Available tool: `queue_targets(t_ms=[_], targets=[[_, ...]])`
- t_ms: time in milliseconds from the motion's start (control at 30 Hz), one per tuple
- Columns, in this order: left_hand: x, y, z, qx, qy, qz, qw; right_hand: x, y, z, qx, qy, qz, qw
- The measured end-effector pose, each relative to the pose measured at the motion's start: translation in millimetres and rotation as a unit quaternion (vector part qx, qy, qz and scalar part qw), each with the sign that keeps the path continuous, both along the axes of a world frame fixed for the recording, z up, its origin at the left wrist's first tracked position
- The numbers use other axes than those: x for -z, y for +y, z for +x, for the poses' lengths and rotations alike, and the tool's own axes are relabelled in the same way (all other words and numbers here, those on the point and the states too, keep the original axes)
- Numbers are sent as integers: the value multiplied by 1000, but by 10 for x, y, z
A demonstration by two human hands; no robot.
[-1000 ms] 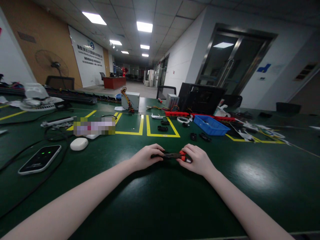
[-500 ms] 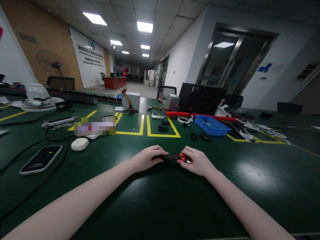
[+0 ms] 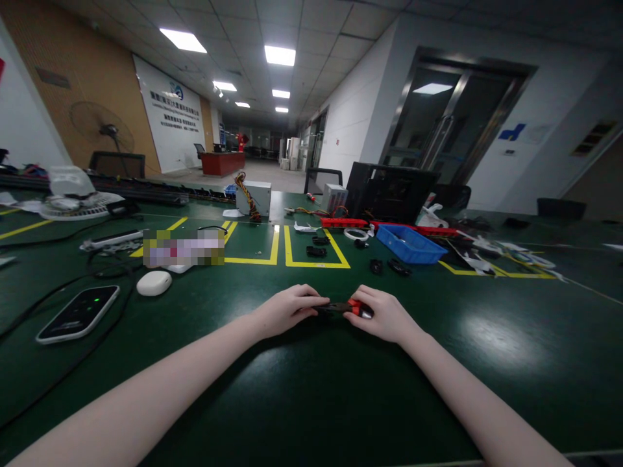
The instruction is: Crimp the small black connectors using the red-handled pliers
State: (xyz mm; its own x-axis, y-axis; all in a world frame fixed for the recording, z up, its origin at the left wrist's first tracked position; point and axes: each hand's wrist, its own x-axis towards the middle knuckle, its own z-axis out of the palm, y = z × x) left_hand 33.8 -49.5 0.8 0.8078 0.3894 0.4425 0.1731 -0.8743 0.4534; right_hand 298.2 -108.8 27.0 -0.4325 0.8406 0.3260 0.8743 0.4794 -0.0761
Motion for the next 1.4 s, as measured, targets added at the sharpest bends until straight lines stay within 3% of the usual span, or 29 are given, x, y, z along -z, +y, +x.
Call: queue_targets(t_ms=[333, 867, 1233, 1400], targets=[[-32, -26, 11, -19, -11, -22, 1000, 22, -2, -21, -1, -15, 57, 998], [-10, 2, 8, -22, 20, -18, 999, 51, 9, -14, -1, -20, 58, 998], [-58, -37, 15, -60, 70, 78, 993, 26, 3, -16, -5, -44, 63, 997], [-58, -32, 16, -51, 72, 84, 993, 26, 5, -19, -8, -52, 60, 997]])
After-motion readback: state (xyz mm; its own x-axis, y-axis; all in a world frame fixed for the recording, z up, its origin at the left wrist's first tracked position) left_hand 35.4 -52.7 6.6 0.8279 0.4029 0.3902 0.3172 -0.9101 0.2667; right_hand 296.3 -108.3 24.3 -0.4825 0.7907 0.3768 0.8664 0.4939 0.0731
